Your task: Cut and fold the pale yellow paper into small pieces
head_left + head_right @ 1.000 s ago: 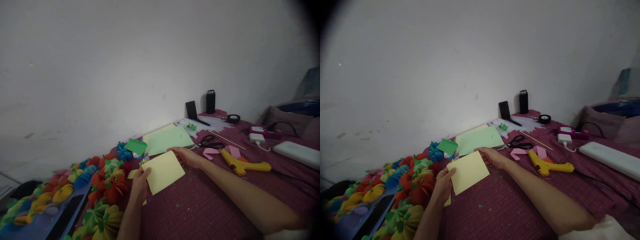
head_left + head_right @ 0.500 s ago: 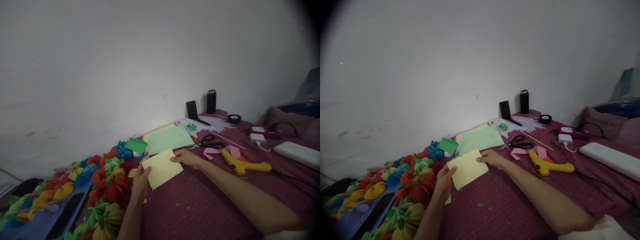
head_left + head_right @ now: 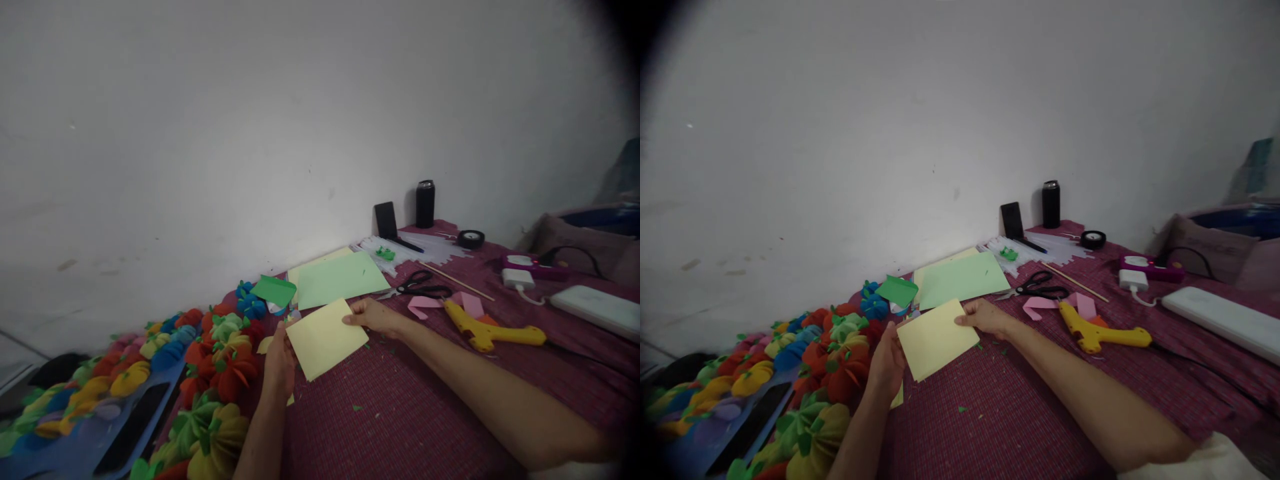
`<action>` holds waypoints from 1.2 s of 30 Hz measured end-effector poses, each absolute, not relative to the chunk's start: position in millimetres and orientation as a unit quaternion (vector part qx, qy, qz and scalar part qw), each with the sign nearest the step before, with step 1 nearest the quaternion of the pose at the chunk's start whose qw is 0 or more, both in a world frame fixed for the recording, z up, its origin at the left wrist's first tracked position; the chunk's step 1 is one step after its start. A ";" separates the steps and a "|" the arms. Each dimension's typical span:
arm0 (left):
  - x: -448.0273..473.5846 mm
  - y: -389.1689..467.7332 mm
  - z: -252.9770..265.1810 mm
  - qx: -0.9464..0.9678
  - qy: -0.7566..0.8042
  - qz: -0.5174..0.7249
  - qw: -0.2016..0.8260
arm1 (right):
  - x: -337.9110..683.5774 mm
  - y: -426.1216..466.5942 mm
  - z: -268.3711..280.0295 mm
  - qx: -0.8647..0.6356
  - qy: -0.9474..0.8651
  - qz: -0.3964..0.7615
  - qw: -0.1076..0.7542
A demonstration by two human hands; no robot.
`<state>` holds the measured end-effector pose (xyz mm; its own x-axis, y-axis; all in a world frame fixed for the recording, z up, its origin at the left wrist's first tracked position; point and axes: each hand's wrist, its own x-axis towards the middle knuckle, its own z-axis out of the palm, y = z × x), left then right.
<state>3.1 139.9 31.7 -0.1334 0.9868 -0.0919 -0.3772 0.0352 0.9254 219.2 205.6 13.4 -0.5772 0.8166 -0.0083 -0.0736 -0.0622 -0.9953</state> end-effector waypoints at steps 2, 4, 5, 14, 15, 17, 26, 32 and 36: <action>1.0 141.0 31.3 0.327 0.467 0.587 0.575 | 219.4 205.1 14.1 -0.311 -0.601 0.655 0.335; -0.5 141.5 29.8 0.327 0.483 0.577 0.571 | 219.3 204.6 14.6 -0.310 -0.607 0.651 0.334; -1.0 141.5 29.0 0.331 0.489 0.575 0.566 | 219.2 204.4 14.7 -0.309 -0.609 0.650 0.334; 1.1 138.1 27.8 0.368 0.494 0.569 0.544 | 216.5 204.0 13.2 -0.301 -0.623 0.643 0.328; 1.4 138.4 28.2 0.369 0.499 0.568 0.541 | 216.1 203.8 13.4 -0.300 -0.624 0.641 0.329; 1.3 139.6 29.4 0.367 0.516 0.572 0.522 | 215.6 203.4 14.0 -0.301 -0.629 0.635 0.333; -6.3 139.2 34.4 0.534 0.594 0.480 0.362 | 215.2 198.0 14.5 -0.297 -0.666 0.618 0.294; -8.2 138.7 31.0 0.616 0.593 0.401 0.328 | 214.6 199.9 12.3 -0.321 -0.683 0.589 0.288; -9.4 139.9 28.5 0.619 0.587 0.398 0.336 | 214.8 202.1 10.8 -0.323 -0.685 0.584 0.292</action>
<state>-9.4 139.9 28.5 -0.0069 0.9951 0.0983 0.4595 -0.0842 0.8842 214.8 202.1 10.8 -0.6207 0.7837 0.0214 0.1025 0.1082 -0.9888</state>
